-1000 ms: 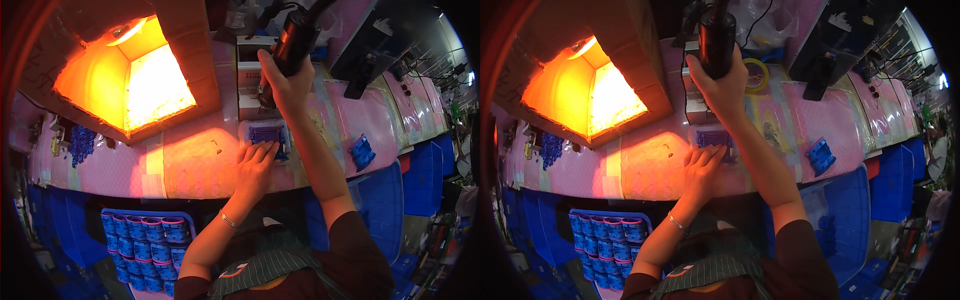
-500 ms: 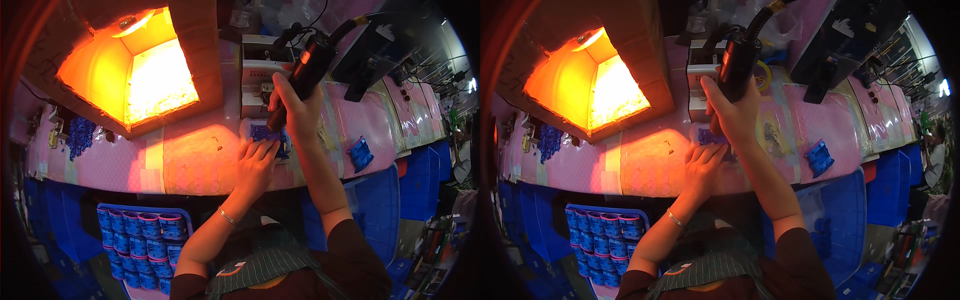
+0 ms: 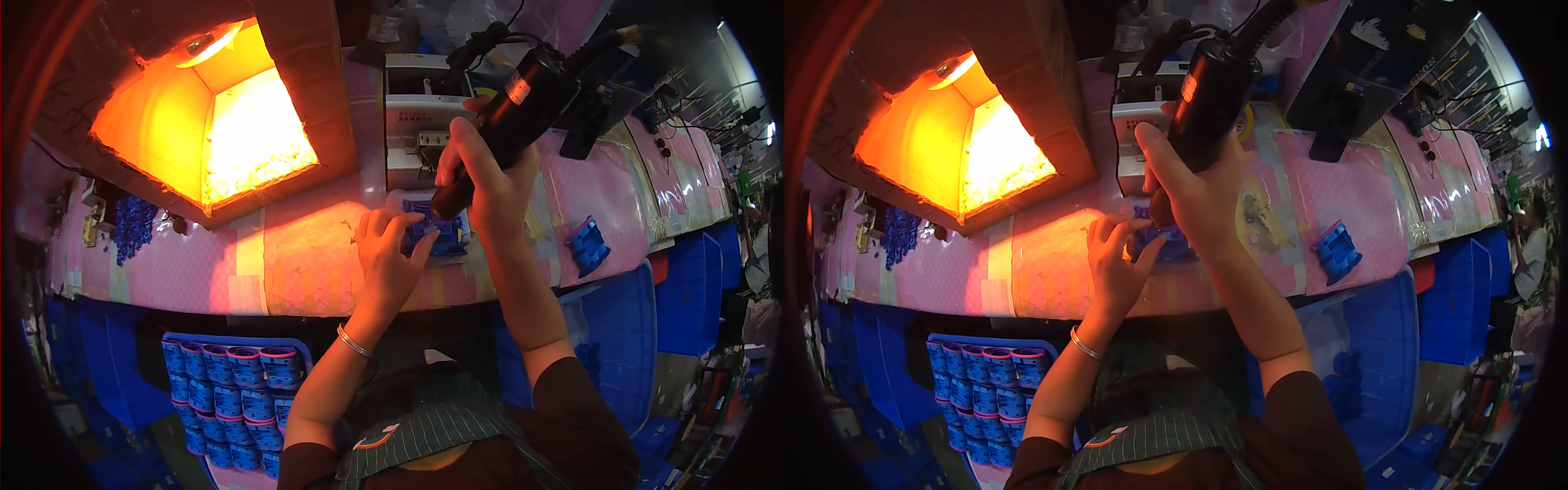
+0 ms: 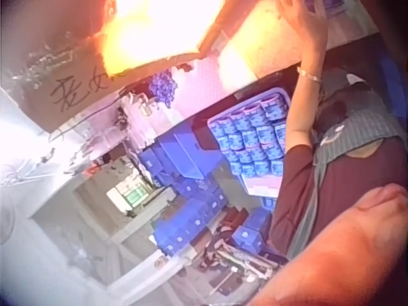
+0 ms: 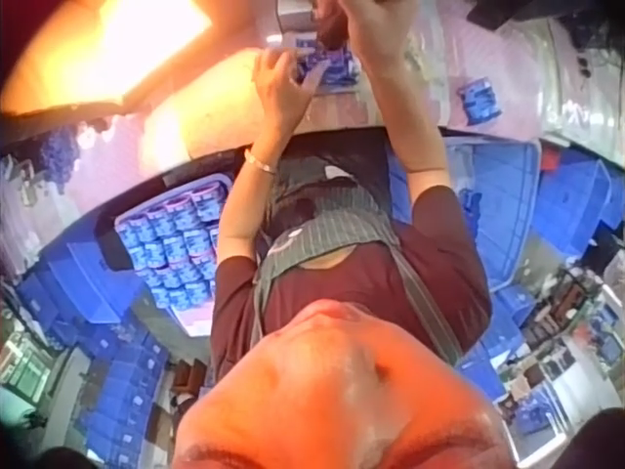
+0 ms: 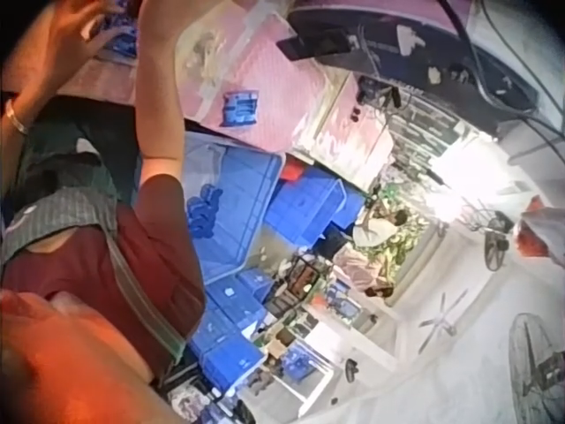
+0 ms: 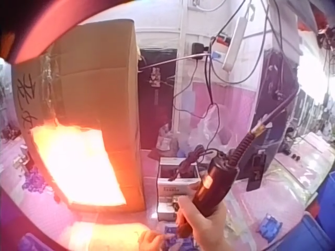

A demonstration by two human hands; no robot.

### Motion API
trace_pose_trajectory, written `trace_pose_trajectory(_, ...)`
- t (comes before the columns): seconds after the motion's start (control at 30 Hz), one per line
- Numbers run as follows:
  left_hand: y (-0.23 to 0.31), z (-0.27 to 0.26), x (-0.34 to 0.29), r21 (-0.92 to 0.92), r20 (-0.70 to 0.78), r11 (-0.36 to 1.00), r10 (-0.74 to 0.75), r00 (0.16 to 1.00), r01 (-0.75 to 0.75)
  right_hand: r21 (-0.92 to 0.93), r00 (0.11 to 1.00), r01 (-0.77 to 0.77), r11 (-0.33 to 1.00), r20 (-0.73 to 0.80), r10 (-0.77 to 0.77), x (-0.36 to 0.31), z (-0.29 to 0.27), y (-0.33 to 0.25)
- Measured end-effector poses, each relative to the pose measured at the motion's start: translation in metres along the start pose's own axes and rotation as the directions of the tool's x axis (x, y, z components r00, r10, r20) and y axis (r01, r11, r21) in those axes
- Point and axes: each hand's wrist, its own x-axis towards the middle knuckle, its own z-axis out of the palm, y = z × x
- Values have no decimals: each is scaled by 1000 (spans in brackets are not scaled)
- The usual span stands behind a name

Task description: Assemble small blue toy components using an electric power tool and a heat box at a factory workbench.

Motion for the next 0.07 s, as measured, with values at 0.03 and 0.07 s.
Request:
trace_pose_trajectory(0.03, -3, 0, 1, 18, 24, 999, 42, 999, -43, 3, 1000, 2, 1000, 0, -2, 0, 0, -1)
trace_pose_trajectory(0.07, -6, -2, 1, 34, 52, 996, 83, 995, -85, 8, 1000, 9, 1000, 16, -9, -1, -1, -1)
